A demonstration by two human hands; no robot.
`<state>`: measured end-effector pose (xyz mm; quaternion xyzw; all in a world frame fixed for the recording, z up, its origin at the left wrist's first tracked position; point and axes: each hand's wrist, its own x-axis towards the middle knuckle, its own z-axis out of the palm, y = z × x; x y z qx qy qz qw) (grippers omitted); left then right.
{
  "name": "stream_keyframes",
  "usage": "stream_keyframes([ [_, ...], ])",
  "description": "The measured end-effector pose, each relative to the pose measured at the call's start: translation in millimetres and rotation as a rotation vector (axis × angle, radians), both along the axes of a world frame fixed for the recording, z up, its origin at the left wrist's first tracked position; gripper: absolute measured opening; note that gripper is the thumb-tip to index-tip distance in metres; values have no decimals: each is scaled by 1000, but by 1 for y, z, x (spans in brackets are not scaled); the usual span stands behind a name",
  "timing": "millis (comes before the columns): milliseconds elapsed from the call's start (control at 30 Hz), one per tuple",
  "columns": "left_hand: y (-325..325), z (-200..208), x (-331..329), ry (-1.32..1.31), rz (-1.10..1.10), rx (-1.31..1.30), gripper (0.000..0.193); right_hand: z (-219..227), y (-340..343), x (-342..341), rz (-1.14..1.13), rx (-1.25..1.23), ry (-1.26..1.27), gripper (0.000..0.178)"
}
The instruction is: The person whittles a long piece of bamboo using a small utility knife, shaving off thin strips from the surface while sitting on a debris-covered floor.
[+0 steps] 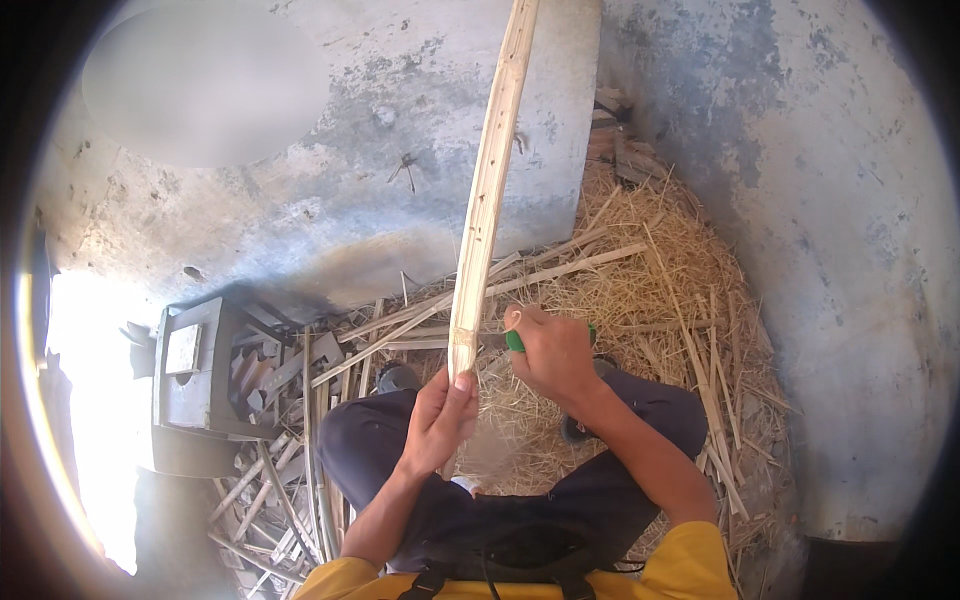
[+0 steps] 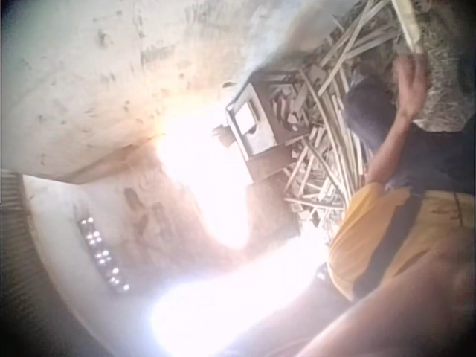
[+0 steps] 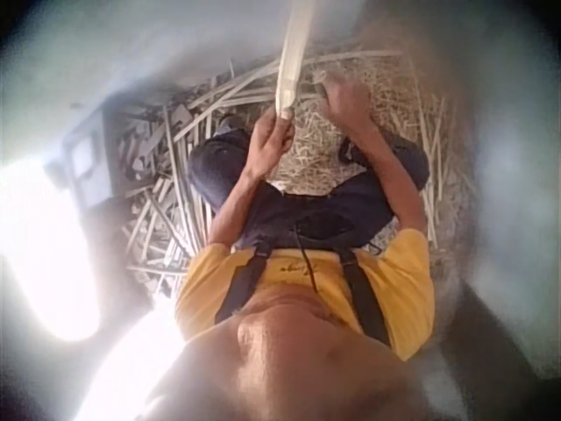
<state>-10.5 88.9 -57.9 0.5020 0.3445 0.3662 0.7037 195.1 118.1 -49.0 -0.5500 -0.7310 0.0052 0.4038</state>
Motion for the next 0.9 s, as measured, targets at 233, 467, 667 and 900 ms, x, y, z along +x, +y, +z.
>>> stream_keyframes([
  [233, -1, 6, 1, -49, 10, -79, 30, 1, 1, -5, 58, -27, -49, 9],
  [467, -1, 14, -1, -75, 30, -112, 31, -12, 1, -15, 89, -52, -75, 27],
  [667, 0, 12, 6, -51, 82, -153, 31, -12, 2, -22, 50, -113, -112, 37],
  [900, 2, 13, 11, -51, 113, -99, 35, -10, 10, -27, -14, -113, -98, 32],
])
